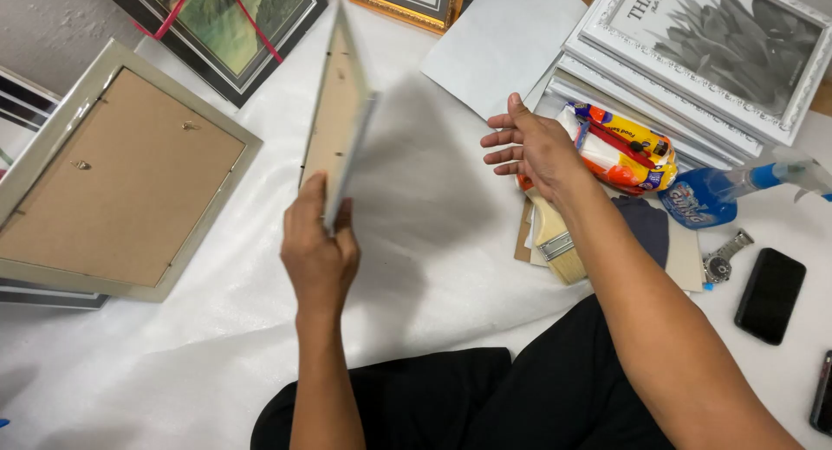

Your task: Cleaning glass and assembling a picture frame

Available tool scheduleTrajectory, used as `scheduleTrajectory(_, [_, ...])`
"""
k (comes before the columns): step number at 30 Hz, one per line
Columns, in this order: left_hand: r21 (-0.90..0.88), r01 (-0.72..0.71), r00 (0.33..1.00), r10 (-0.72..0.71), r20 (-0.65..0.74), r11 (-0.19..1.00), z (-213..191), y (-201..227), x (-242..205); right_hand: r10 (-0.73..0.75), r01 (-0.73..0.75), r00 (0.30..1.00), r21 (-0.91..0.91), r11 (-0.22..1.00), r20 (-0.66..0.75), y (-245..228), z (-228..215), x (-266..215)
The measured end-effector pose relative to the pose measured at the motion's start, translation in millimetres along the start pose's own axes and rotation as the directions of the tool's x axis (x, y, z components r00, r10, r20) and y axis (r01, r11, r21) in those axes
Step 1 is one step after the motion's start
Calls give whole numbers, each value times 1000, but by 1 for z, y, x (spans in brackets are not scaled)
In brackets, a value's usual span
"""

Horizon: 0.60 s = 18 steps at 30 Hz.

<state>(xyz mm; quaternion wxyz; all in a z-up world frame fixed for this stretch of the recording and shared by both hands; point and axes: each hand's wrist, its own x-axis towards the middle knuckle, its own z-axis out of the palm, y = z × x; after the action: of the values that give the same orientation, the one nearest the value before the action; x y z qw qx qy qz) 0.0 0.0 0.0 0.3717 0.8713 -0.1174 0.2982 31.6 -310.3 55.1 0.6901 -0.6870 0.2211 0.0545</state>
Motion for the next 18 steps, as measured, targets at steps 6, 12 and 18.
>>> scheduleTrajectory(6, [-262,160,972,-198,-125,952,-58,-7,16,-42,42,999,-25,999,2,12,2,9])
scheduleTrajectory(12, [-251,286,898,-350,-267,925,-80,-92,-20,-69,68,996,-14,998,-58,6,-2,8])
scheduleTrajectory(18, [-784,361,783,-621,-39,504,-114,-41,13,-69,85,980,81,993,-185,-37,10,-23])
